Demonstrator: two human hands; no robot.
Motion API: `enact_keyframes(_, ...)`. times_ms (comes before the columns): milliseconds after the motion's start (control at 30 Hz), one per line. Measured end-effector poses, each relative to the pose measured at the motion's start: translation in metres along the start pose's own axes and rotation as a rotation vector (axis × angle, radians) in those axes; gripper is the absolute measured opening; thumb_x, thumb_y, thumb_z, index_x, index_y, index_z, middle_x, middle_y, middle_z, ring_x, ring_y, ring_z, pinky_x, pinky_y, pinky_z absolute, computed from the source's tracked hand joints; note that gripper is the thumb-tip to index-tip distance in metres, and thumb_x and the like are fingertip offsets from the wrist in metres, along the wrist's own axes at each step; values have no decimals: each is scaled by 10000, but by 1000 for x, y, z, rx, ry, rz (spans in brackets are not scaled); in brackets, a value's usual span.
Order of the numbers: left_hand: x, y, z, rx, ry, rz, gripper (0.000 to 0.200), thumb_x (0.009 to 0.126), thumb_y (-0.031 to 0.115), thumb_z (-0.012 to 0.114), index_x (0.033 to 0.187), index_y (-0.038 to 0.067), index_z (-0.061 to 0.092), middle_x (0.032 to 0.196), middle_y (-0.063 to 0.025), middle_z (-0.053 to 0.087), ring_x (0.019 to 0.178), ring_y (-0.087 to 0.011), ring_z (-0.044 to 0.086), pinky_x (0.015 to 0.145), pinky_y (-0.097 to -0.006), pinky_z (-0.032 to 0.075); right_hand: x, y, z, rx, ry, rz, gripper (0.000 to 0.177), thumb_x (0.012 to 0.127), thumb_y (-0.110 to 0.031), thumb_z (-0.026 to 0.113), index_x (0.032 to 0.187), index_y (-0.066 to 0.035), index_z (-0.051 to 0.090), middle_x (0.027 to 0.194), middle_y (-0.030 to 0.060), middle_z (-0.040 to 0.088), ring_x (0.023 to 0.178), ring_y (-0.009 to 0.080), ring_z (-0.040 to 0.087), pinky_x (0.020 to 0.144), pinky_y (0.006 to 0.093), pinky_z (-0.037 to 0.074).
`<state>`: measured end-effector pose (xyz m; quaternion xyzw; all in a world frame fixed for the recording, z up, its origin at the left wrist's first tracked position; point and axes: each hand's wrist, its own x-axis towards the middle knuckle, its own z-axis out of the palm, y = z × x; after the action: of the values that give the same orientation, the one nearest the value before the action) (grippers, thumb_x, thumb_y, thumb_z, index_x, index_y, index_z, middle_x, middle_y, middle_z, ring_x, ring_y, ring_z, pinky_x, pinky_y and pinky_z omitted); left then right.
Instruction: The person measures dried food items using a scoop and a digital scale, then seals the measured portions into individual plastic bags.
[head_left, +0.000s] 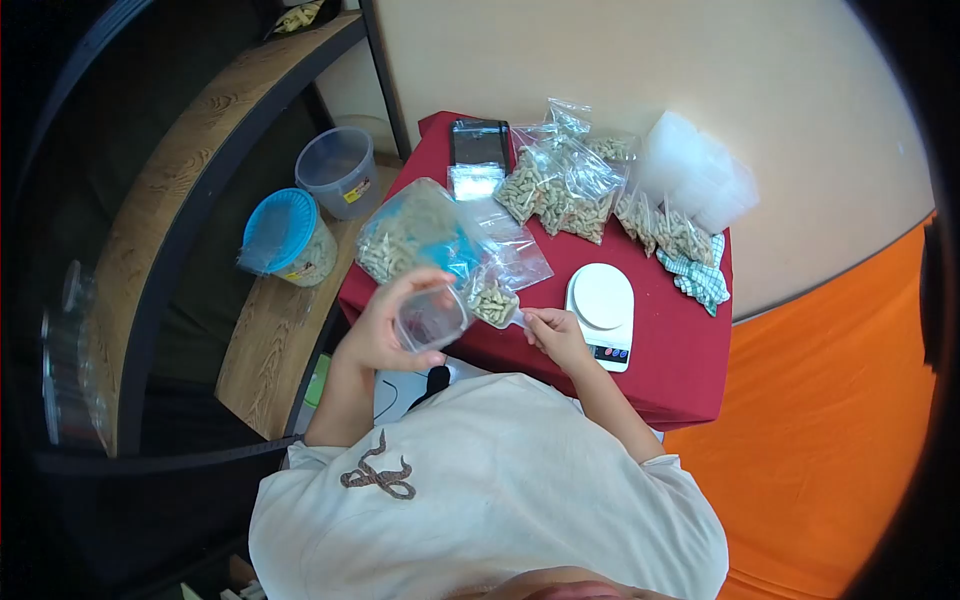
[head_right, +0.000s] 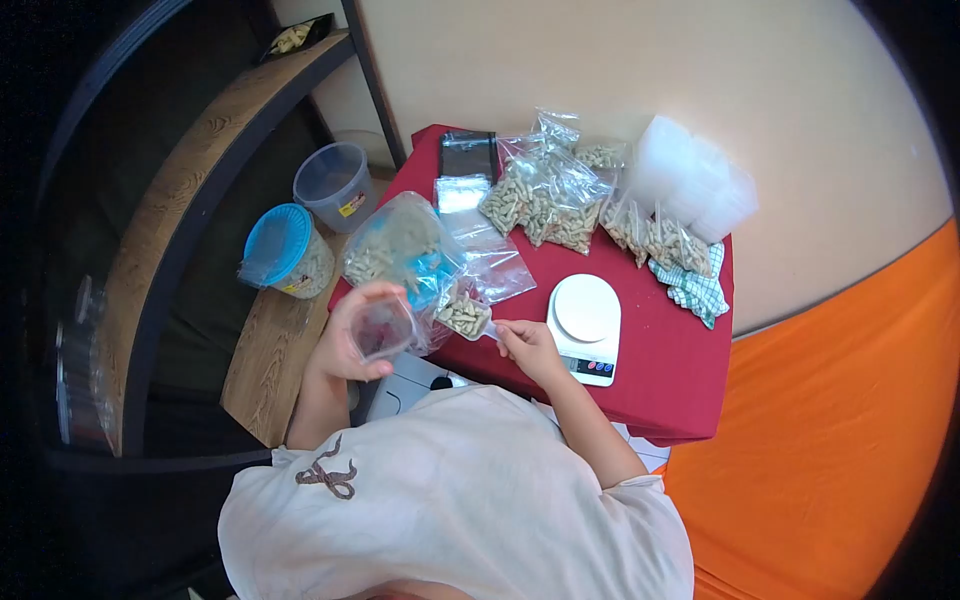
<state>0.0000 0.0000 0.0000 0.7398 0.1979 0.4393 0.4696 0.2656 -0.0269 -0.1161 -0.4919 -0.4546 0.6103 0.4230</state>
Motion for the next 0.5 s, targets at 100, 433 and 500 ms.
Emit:
enact_keyframes(100, 0, 13, 49, 93, -81, -27, 651, 654, 284, 771, 1186, 32, 493, 1054, -98, 554, 913, -235, 573, 802, -338, 465, -20, -11, -22, 35, -8, 68, 243, 911, -173, 539, 1066, -3, 615, 607, -20, 522, 437, 20, 364, 383, 173, 256)
enact_keyframes(433, -10, 10, 104, 399, -177, -393, 655, 661, 326, 751, 1192, 41, 493, 1025, -115, 582, 901, -205, 590, 790, -312, 475, -4, -10, -31, 23, -75, 61, 226, 908, -166, 532, 1032, -11, 638, 606, -33, 530, 476, 21, 403, 414, 168, 287)
enact_keyframes(500, -13, -3, 109, 448, -163, -434, 658, 662, 333, 741, 1196, 48, 482, 1023, -126, 580, 897, -225, 592, 779, -323, 475, -3, -13, -36, 18, -96, 40, 227, 908, -168, 533, 1030, -9, 638, 606, -32, 531, 478, 20, 404, 415, 169, 287)
